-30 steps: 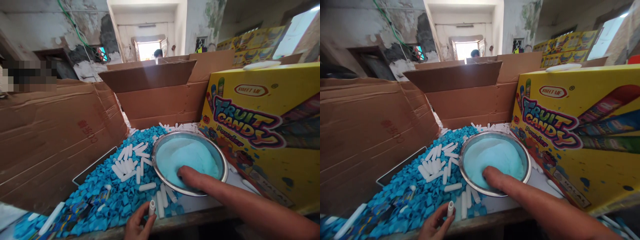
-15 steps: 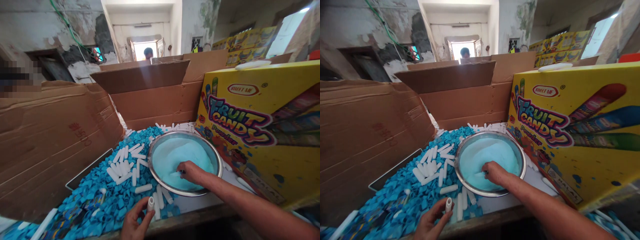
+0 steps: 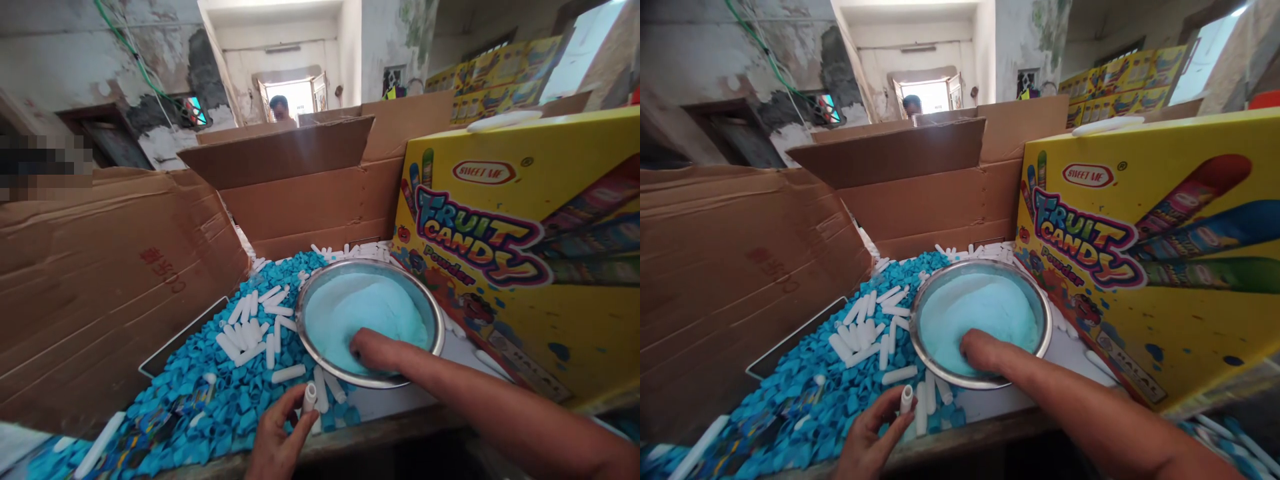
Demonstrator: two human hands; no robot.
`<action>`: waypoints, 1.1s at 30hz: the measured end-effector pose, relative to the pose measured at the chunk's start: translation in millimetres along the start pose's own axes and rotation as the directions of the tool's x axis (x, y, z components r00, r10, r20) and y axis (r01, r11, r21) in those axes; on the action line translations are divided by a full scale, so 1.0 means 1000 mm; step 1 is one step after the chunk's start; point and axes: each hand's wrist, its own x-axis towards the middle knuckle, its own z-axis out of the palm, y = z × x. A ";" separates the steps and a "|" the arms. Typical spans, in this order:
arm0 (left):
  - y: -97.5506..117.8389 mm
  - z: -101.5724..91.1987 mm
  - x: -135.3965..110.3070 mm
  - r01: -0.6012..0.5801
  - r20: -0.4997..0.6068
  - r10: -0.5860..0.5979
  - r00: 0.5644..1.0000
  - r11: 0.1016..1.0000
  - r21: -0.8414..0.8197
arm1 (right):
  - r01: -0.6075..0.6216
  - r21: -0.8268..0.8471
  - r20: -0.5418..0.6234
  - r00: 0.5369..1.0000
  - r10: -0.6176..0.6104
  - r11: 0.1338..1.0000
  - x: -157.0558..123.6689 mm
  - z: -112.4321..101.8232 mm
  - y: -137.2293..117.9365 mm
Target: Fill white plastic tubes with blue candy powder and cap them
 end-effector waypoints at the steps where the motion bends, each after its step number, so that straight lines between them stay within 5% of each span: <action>1: 0.000 -0.002 0.000 -0.001 -0.003 0.000 1.000 1.000 -0.002 | 0.001 0.019 -0.006 1.000 -0.001 1.000 0.001 -0.001 0.000; 8: 0.002 -0.003 0.007 -0.029 -0.035 0.028 0.999 0.999 -0.021 | -0.025 0.098 -0.100 0.994 0.035 0.995 -0.005 -0.010 0.018; 18: 0.046 0.016 0.058 -0.204 0.008 0.206 0.979 0.967 0.155 | -0.063 0.083 -0.208 0.975 0.079 0.995 -0.019 -0.021 0.031; 26: 0.051 0.041 0.094 -0.278 0.204 0.205 0.957 0.844 0.458 | -0.079 0.131 -0.278 0.954 0.113 0.988 -0.032 -0.042 0.045; 33: 0.058 0.051 0.096 -0.286 0.250 0.190 0.949 0.851 0.441 | 0.012 0.119 -0.299 0.954 0.024 0.993 -0.035 -0.041 0.048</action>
